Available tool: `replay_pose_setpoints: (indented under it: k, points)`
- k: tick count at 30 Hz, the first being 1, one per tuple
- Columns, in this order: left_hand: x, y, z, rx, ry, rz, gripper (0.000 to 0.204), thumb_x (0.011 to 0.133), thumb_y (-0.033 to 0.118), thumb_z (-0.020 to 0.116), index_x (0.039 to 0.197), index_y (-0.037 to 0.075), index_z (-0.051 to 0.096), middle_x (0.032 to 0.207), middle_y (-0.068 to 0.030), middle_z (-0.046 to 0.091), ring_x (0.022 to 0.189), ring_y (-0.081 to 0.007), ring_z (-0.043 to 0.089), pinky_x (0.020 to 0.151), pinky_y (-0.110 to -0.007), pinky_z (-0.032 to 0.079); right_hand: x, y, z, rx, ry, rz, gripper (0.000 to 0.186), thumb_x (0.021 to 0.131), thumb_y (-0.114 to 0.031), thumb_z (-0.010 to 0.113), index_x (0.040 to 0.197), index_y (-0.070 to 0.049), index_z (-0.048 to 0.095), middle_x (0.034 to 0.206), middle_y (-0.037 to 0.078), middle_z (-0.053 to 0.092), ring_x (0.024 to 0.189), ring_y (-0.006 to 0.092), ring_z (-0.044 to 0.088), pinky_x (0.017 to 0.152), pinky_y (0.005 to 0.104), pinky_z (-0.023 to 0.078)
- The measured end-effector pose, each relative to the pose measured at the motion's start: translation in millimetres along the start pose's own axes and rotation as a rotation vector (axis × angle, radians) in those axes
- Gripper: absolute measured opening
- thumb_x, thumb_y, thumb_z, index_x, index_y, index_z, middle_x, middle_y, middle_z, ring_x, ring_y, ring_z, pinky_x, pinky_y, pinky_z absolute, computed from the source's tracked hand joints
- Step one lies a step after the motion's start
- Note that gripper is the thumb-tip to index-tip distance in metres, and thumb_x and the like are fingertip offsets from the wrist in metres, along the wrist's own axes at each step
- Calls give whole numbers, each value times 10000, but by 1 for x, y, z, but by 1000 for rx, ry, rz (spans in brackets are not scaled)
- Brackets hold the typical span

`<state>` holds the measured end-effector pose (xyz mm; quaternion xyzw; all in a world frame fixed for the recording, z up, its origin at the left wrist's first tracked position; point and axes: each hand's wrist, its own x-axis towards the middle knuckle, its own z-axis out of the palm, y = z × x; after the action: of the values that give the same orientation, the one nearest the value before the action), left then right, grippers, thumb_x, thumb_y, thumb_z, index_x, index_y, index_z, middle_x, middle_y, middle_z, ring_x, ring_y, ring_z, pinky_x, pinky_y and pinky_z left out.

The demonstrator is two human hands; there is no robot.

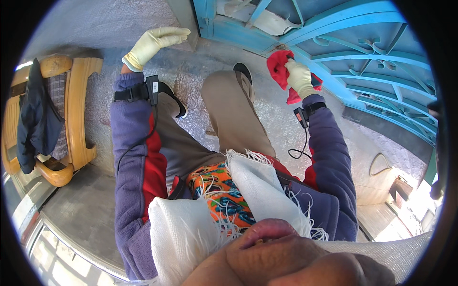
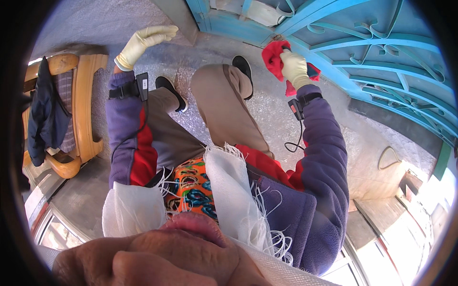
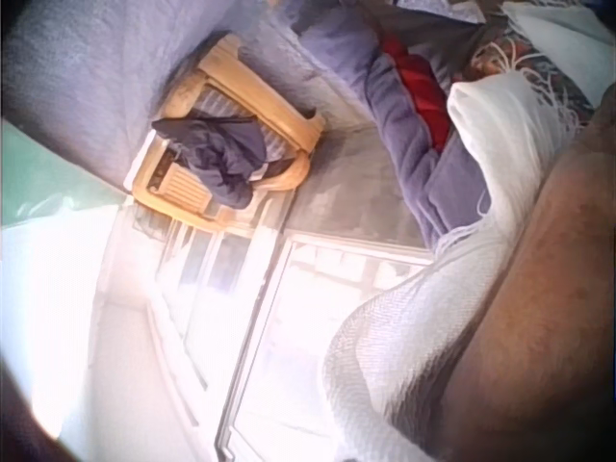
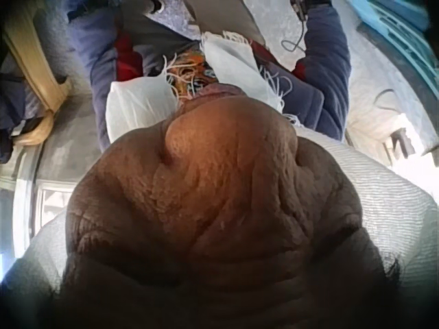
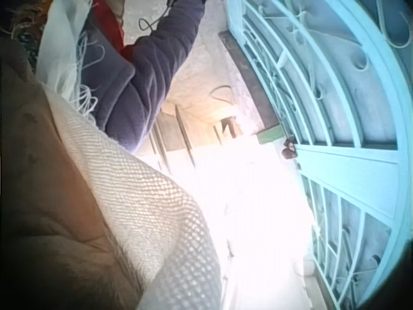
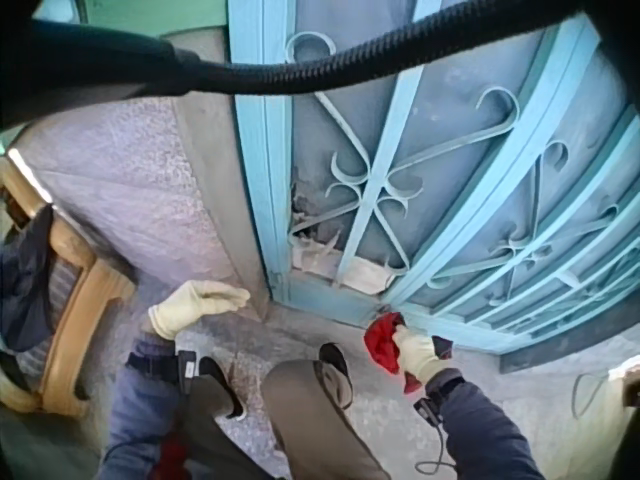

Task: The person wipes a light blue metal gate and a nearby glass door frame using a red cloth. They repeatedly rub the gate's bars and the door frame while kneeling, then stand to continue wiping the frame.

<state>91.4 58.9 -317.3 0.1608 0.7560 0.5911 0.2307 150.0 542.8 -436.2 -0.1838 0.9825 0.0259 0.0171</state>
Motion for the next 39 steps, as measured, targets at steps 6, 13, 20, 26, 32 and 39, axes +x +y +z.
replay_pose_setpoints:
  k: [6, 13, 20, 26, 32, 39]
  points:
    - [-7, 4, -1, 19, 2, 28, 350, 961, 173, 599, 1263, 6, 655, 1232, -106, 679, 1148, -189, 626, 1024, -318, 465, 89, -81, -24, 31, 127, -259, 211, 713, -30, 653, 921, -66, 671, 1192, 128, 637, 889, 346, 664, 771, 459, 554]
    - [-18, 3, -7, 4, 60, 15, 325, 940, 197, 673, 1224, 40, 692, 1176, -78, 708, 1097, -149, 634, 982, -281, 480, 199, -153, -15, -49, 54, -250, 358, 726, -65, 691, 1081, -76, 644, 1155, 125, 640, 933, 328, 684, 748, 452, 569]
    - [-24, 0, -12, 23, 93, 19, 319, 933, 212, 680, 1210, 56, 705, 1166, -66, 714, 1093, -147, 635, 971, -281, 481, 207, -149, 5, -55, -64, -116, 306, 759, -90, 690, 1064, -77, 688, 1160, 147, 652, 975, 335, 693, 776, 445, 573]
    - [-30, 0, -12, 41, 119, 49, 308, 927, 212, 686, 1193, 59, 715, 1153, -66, 719, 1088, -148, 637, 974, -284, 473, 167, -132, -4, -216, -227, 42, 309, 808, -125, 662, 1111, -65, 679, 1158, 164, 654, 931, 331, 710, 757, 438, 571]
    - [-20, -1, -9, 41, 100, 61, 305, 921, 215, 694, 1181, 60, 722, 1153, -70, 720, 1087, -155, 639, 972, -288, 473, 190, -145, -10, -135, 149, -206, 310, 762, -96, 679, 1073, -86, 668, 1154, 138, 650, 899, 315, 699, 707, 447, 565]
    - [-16, -4, -11, 82, 111, 11, 318, 918, 255, 697, 1175, 70, 727, 1152, -69, 722, 1087, -156, 639, 966, -296, 477, 182, -130, 6, -121, -94, -65, 251, 777, -104, 680, 1027, -83, 682, 1075, 153, 680, 959, 341, 694, 770, 453, 563]
